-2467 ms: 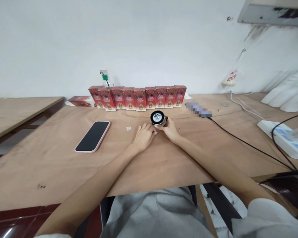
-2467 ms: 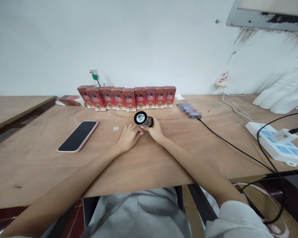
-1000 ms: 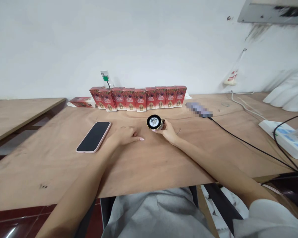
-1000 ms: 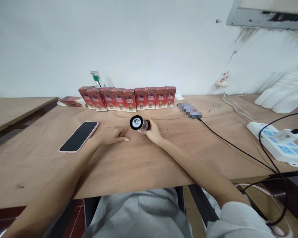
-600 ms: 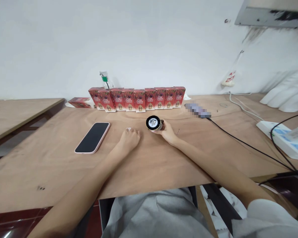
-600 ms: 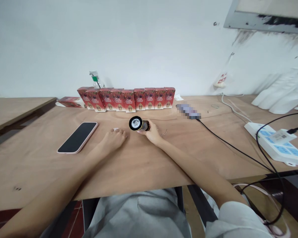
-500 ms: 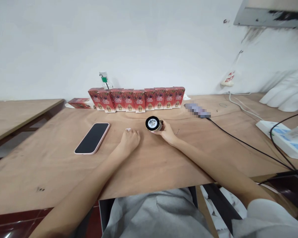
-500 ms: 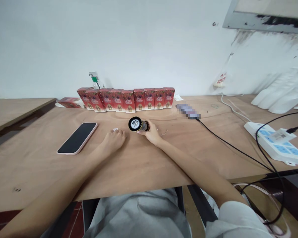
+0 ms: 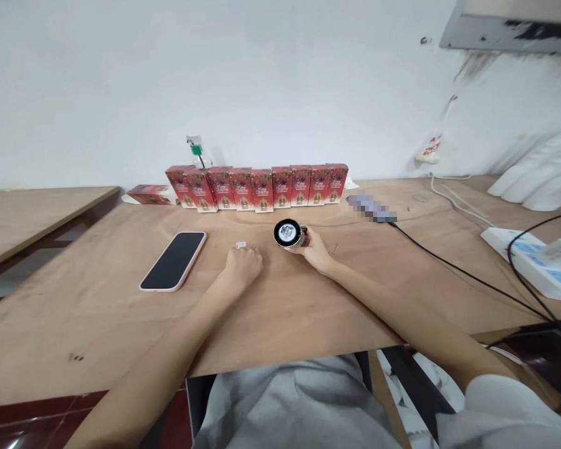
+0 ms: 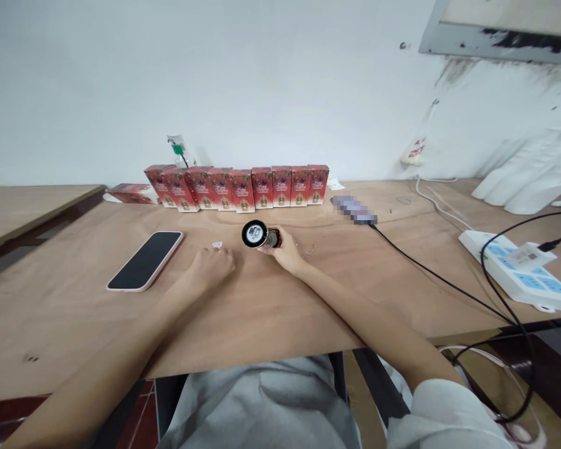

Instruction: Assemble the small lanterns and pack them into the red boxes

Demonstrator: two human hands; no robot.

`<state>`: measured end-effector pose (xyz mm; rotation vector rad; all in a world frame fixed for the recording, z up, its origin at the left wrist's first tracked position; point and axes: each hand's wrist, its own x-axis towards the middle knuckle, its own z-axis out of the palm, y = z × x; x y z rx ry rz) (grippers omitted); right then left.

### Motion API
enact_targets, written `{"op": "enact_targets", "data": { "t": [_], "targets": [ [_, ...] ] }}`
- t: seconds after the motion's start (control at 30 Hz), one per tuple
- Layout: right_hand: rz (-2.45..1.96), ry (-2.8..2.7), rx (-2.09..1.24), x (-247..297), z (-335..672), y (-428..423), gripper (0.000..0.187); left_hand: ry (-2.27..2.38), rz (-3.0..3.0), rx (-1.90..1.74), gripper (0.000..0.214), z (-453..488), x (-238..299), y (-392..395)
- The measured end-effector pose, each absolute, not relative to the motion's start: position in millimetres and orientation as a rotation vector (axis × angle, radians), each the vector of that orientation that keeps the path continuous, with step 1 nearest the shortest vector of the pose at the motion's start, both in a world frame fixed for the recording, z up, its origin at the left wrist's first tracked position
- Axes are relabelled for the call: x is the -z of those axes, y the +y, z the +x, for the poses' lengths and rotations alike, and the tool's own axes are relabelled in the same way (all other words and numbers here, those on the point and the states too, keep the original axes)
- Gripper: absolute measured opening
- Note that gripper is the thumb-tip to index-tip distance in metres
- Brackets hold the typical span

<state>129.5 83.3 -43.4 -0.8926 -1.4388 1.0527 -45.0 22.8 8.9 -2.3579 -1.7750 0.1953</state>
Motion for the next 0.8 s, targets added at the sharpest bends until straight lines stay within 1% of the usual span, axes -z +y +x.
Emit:
{"op": "enact_targets", "data": {
  "t": [0.2,0.37,0.4,0.47,0.57,0.63,0.7,0.8],
  "targets": [
    [-0.888,-1.452,-1.028,45,130,84,0.052,-1.787,-2.379,-0.217,0.036,-45,-7,21],
    [-0.900,-1.469,-1.019,44,131,83,0.051,-1.774,-2.433,-0.188,0.031,-56,-17,25],
    [-0.890,-1.466,-1.033,44,130,82,0.051,-1.783,-2.464,-0.110,0.030,-59,-22,26],
    [-0.857,-1.472,-1.088,42,128,80,0.052,-1.754,-2.611,0.207,0.035,-64,-30,29],
    [-0.798,-1.532,-1.186,41,122,73,0.054,-1.505,-2.896,0.871,0.061,-64,-34,30],
    [-0.758,-1.601,-1.202,42,117,68,0.054,-1.370,-2.970,1.223,0.068,-58,-30,30],
    [-0.729,-1.664,-1.178,43,112,63,0.058,-1.357,-2.958,1.458,0.060,-51,-24,29],
    [-0.713,-1.725,-1.150,44,107,56,0.068,-1.428,-2.863,1.651,0.045,-47,-20,29]
  ]
}}
